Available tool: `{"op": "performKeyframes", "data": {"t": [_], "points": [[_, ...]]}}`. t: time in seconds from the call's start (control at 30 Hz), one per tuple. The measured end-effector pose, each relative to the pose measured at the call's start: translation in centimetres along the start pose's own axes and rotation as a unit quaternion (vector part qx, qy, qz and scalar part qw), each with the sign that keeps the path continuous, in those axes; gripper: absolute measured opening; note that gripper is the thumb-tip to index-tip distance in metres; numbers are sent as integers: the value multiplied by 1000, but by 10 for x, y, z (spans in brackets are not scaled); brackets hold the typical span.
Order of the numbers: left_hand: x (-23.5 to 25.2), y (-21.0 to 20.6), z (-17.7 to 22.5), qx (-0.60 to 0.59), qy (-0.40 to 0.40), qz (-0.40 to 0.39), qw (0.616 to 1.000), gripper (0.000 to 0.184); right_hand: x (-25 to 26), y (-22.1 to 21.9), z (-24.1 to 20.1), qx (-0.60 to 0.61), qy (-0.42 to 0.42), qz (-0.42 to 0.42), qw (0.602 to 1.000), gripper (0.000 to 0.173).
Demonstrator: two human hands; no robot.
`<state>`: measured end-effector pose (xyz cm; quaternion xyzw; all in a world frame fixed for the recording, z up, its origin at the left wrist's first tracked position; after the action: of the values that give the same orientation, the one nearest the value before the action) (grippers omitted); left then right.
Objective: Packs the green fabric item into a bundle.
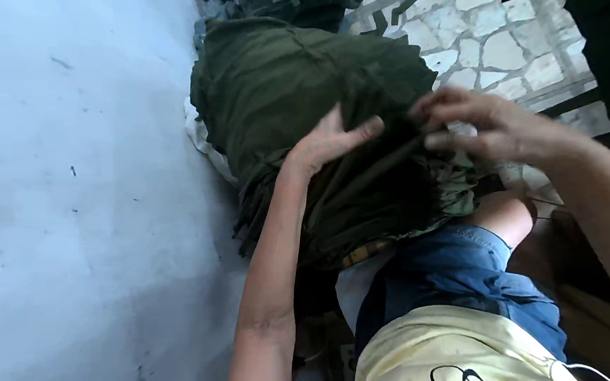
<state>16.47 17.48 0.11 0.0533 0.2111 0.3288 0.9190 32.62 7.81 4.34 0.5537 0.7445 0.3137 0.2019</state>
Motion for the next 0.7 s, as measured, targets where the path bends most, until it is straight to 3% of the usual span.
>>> {"op": "performKeyframes", "data": {"t": [0.1,0.2,0.27,0.37,0.43,0.5,0.57,0.63,0.7], "points": [[-6,-26,9,148,1,-26,989,104,39,9,5,-27,-24,98,995,22],[9,3,-2,73,23,57,995,66,51,-2,-15,-150,1,198,969,24],[16,21,-16,-20,70,88,993,49,33,-31,-42,-226,62,159,959,35],[26,45,-38,-34,182,123,975,78,-10,-88,-22,-217,33,-15,975,59],[31,48,-43,-33,208,126,969,87,-25,-87,-2,-112,-12,-64,992,47],[31,42,-41,-38,172,120,977,77,-20,-61,-1,-12,-16,-54,998,31],[20,27,-23,-34,84,56,994,70,-2,-31,-1,40,-26,-21,999,27],[3,2,0,31,-3,-31,999,84,25,-10,5,37,-52,26,998,26],[-2,-10,5,146,7,-18,989,107,49,-8,10,-12,-69,73,995,24]]}}
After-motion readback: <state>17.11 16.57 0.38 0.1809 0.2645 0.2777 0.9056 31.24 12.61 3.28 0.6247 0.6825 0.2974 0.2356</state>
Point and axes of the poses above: each hand's wrist, its own x-axis towards the middle knuckle, its own y-axis out of the back of the hand, z = x × y, the point moved 8 cm from there along x, towards the middle knuckle, and after that the axes turned 5 degrees about -x, right-handed, at the moved point
